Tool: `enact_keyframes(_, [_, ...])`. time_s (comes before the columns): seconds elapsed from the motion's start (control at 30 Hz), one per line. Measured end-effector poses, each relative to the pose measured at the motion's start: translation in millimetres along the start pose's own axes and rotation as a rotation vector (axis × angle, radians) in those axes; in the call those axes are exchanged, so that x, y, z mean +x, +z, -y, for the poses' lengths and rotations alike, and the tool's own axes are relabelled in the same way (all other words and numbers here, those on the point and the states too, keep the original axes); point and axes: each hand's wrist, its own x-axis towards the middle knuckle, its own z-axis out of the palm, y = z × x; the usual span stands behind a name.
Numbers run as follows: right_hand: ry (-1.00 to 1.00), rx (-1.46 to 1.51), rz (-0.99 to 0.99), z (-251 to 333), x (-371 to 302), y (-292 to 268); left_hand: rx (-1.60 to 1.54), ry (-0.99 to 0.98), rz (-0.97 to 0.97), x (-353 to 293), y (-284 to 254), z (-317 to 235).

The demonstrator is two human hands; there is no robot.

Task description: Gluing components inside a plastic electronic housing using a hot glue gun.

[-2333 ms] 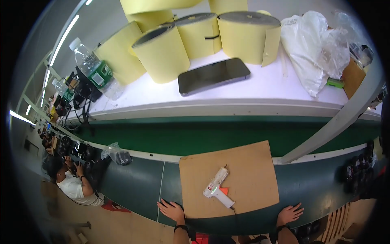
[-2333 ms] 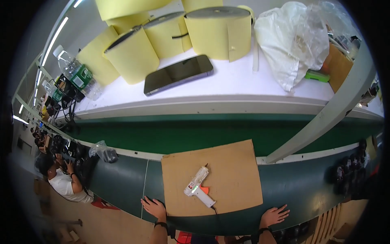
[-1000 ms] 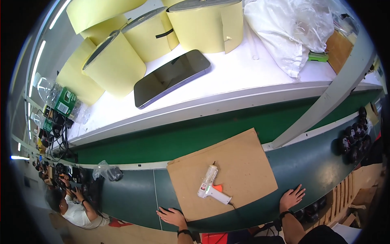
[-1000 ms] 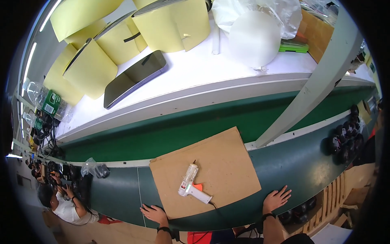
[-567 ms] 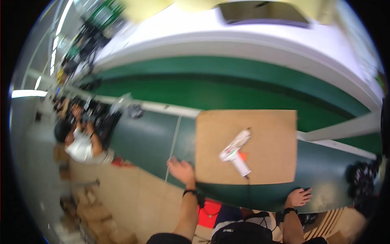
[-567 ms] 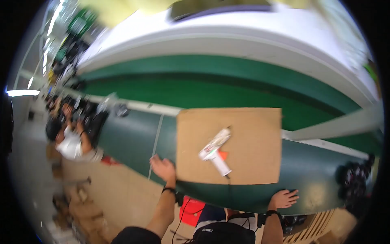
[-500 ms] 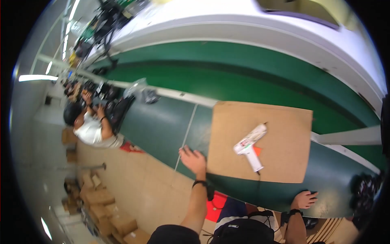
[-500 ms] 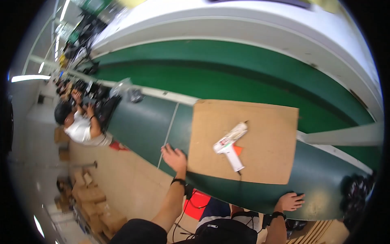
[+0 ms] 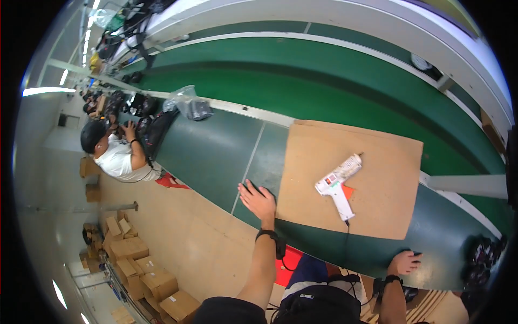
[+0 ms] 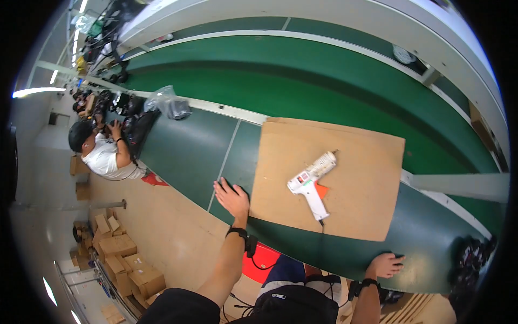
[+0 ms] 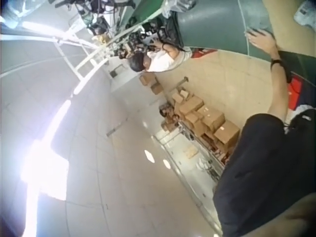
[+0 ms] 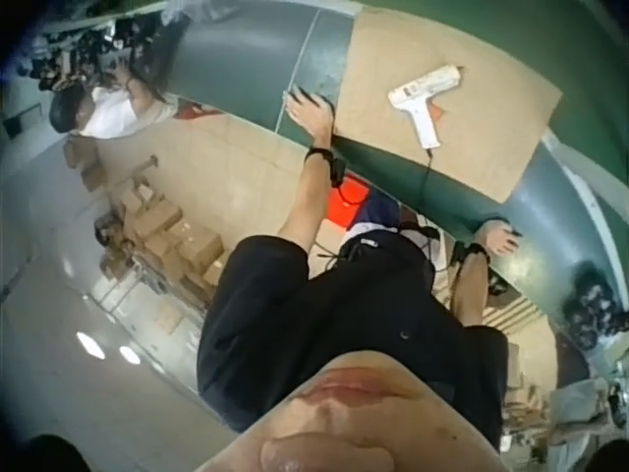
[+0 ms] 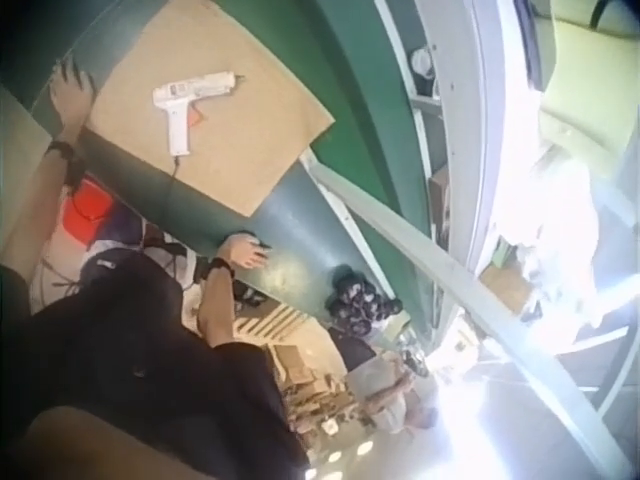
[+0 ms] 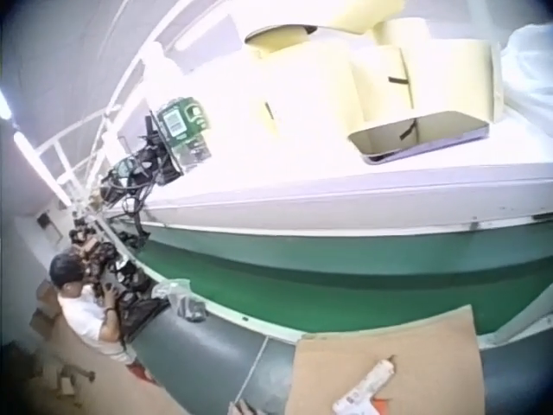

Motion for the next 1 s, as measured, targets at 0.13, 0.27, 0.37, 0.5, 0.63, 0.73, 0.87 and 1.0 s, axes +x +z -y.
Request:
enact_keyframes(0.13, [0.025,0.042,0.045,15,-4,-17,0.034,0.023,-0.042,3,5,8])
enact_keyframes(0.27, [0.039,0.104,0.094,24,-9,-30,0.044,0.078,-0.026,7,6,13])
enact_keyframes(0.37, [0.056,0.195,0.161,31,-12,-42,0.055,0.063,-0.069,11,10,15])
enact_keyframes(0.5, [0.059,0.201,0.081,28,-11,-39,0.060,0.063,-0.046,8,10,11])
enact_keyframes(0.63, [0.061,0.246,0.124,24,-13,-41,0.073,0.055,-0.043,6,7,13])
enact_keyframes(0.73, [0.044,0.240,0.153,0,16,-32,0.050,0.076,-0.043,6,10,7])
enact_keyframes(0.87, [-0.072,1.196,1.475,-39,78,-162,0.112,0.077,-0.061,7,10,22])
enact_keyframes(1.0, [-0.067,2.031,1.804,-30,61,-314,0.107,0.083,-0.054,8,16,11])
